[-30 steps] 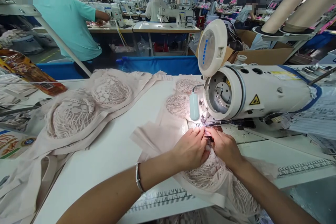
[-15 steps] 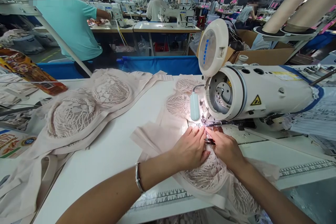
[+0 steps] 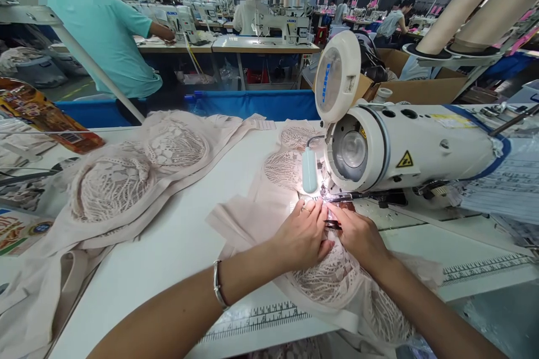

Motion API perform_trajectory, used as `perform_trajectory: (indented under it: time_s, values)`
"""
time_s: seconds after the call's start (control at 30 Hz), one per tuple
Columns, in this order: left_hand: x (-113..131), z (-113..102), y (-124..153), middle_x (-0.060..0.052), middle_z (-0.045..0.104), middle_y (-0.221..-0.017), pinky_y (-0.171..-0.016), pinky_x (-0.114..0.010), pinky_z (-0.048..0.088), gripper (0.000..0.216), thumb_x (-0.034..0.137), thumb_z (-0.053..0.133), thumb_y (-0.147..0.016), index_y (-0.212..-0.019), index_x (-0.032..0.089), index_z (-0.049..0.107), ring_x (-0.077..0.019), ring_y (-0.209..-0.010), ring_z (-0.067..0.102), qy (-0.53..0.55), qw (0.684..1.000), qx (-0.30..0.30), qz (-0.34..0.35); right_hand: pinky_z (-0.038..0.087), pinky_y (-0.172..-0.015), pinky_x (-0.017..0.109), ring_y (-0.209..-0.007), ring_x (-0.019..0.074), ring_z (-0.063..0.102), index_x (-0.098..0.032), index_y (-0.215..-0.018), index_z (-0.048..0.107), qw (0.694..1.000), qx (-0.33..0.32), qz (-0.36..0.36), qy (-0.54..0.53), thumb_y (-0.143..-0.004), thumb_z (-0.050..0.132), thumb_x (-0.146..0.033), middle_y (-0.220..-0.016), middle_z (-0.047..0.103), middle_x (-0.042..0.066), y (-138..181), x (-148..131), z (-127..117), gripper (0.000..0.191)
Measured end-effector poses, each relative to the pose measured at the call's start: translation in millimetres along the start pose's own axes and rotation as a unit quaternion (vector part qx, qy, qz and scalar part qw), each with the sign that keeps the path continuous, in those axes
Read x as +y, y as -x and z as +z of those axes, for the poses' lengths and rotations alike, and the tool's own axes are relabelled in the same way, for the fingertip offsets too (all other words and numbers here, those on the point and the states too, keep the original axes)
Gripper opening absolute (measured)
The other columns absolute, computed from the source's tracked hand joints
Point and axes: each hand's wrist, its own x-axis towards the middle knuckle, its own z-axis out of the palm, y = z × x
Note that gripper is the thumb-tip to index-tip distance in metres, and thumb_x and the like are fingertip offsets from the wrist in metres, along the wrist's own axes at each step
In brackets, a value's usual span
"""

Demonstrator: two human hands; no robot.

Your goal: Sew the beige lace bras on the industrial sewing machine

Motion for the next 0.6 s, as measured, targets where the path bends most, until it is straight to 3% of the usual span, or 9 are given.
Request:
perform_trajectory:
  time_s: [0.17, 0.27, 0.33, 0.43, 0.6]
  values:
    - [-1.8, 0.5, -1.1, -0.024, 0.051, -0.147, -0.112, -0.048, 0.03, 0.065, 0.05, 0.039, -0.101, -0.141, -0.001, 0.048, -0.0345, -0.133, 0.05, -0.02, 1.0, 0.008, 0.002, 0.051, -0.063, 0.028, -0.069, 0.0208, 0.07, -0.015, -0.114, 0.065, 0.997, -0.055, 0.055, -0.006, -0.082, 0.045, -0.006, -0.079, 0.075, 0.006, -3.8, 0.2, -2.1, 0.038]
    - [2.5, -2.2, 0.9, -0.023, 0.06, -0.137, -0.11, -0.046, 0.033, 0.049, 0.035, 0.037, -0.104, -0.13, -0.001, 0.057, -0.0339, -0.13, 0.052, -0.066, 0.995, 0.024, 0.065, 0.046, -0.054, 0.027, -0.058, 0.0198, 0.065, -0.018, -0.102, 0.064, 0.989, -0.086, 0.12, -0.019, -0.08, 0.05, -0.009, -0.068, 0.07, 0.002, -6.3, 2.4, -6.2, 0.027]
    - [7.4, -5.5, 3.7, -0.022, 0.062, -0.131, -0.108, -0.045, 0.036, 0.04, 0.023, 0.037, -0.103, -0.128, 0.0, 0.059, -0.0339, -0.126, 0.055, -0.081, 0.991, 0.021, 0.108, 0.048, -0.056, 0.027, -0.063, 0.0192, 0.066, -0.018, -0.1, 0.063, 0.986, -0.085, 0.134, -0.054, -0.08, 0.051, -0.01, -0.079, 0.071, 0.004, -6.7, 4.2, -10.7, 0.025]
    - [12.3, -9.6, 7.3, -0.02, 0.061, -0.131, -0.106, -0.048, 0.039, 0.037, 0.02, 0.042, -0.101, -0.131, 0.003, 0.056, -0.0356, -0.126, 0.055, -0.061, 0.993, 0.001, 0.1, 0.053, -0.071, 0.027, -0.082, 0.0186, 0.069, -0.021, -0.112, 0.063, 0.984, -0.083, 0.101, -0.117, -0.081, 0.047, -0.006, -0.103, 0.07, 0.005, -5.3, 6.3, -16.7, 0.038]
    - [3.9, -9.2, 3.9, -0.018, 0.06, -0.131, -0.106, -0.051, 0.041, 0.032, 0.023, 0.048, -0.1, -0.124, 0.008, 0.061, -0.0378, -0.129, 0.051, -0.02, 0.995, -0.023, 0.096, 0.055, -0.072, 0.026, -0.084, 0.0176, 0.069, -0.021, -0.121, 0.064, 0.985, -0.096, 0.071, -0.121, -0.084, 0.044, -0.005, -0.105, 0.068, 0.005, -4.6, 7.5, -16.0, 0.045]
